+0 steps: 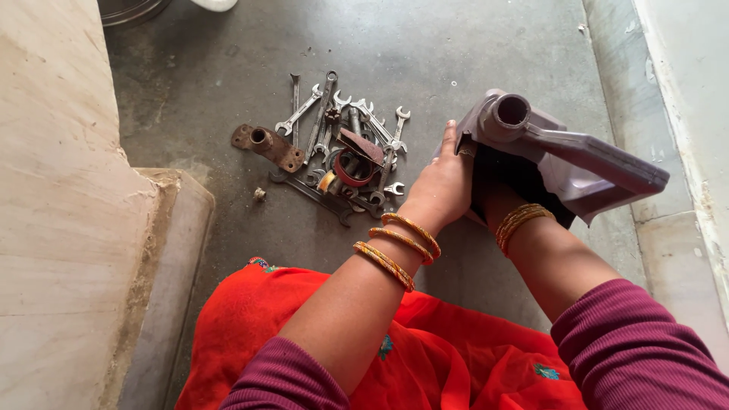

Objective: The person empties a maroon plastic container, removing wrenches, nuts, bolts, and other metal parts, and places them on the floor. The person then wipes the inside of the container with a black cloth.

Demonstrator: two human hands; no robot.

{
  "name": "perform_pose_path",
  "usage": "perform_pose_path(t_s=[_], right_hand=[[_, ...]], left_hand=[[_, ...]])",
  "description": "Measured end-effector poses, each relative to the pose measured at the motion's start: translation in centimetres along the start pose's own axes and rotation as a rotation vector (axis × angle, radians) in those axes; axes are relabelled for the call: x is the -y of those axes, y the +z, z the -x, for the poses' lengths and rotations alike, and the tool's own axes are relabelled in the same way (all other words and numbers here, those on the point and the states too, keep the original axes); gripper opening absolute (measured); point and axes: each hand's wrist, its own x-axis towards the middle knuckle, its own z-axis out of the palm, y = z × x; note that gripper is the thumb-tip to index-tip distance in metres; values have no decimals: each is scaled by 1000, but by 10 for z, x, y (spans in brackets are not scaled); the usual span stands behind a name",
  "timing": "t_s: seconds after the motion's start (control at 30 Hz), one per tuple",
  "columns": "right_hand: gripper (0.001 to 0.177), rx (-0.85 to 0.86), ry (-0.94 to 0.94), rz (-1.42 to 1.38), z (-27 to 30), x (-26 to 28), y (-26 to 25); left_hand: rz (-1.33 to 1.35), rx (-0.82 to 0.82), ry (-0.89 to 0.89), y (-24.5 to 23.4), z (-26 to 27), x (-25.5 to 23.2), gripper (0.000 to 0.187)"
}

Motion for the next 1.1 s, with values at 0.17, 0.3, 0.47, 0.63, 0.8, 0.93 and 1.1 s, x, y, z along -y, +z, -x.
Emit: perform_pose_path(t_s=[0.17,0.3,0.47,0.63,0.8,0.93,1.1], right_hand=[[66,-60,73,-170,0,20,-15],[67,-136,580,-212,-15,67,21],[69,-127,321,-188,-7,37,19],[68,-79,240,-242,-6,14,26],[70,-40,141,-235,-8,-10,36],[69,-19,187,-342,-9,-4,28],[62,93,41,36,-8,-31,2]], left_hand=[[-86,14,47,-5,2,-6,78],[8,2,23,-2,1,0,72],[-117,-6,107,1,-2,1,51],[-39,-40,108,0,0,-1,53],[-121,17,87,-4,0,-5,41],[-74,-59,128,2,-3,-2,60],[-74,-2,87,1,-11,-1,60]])
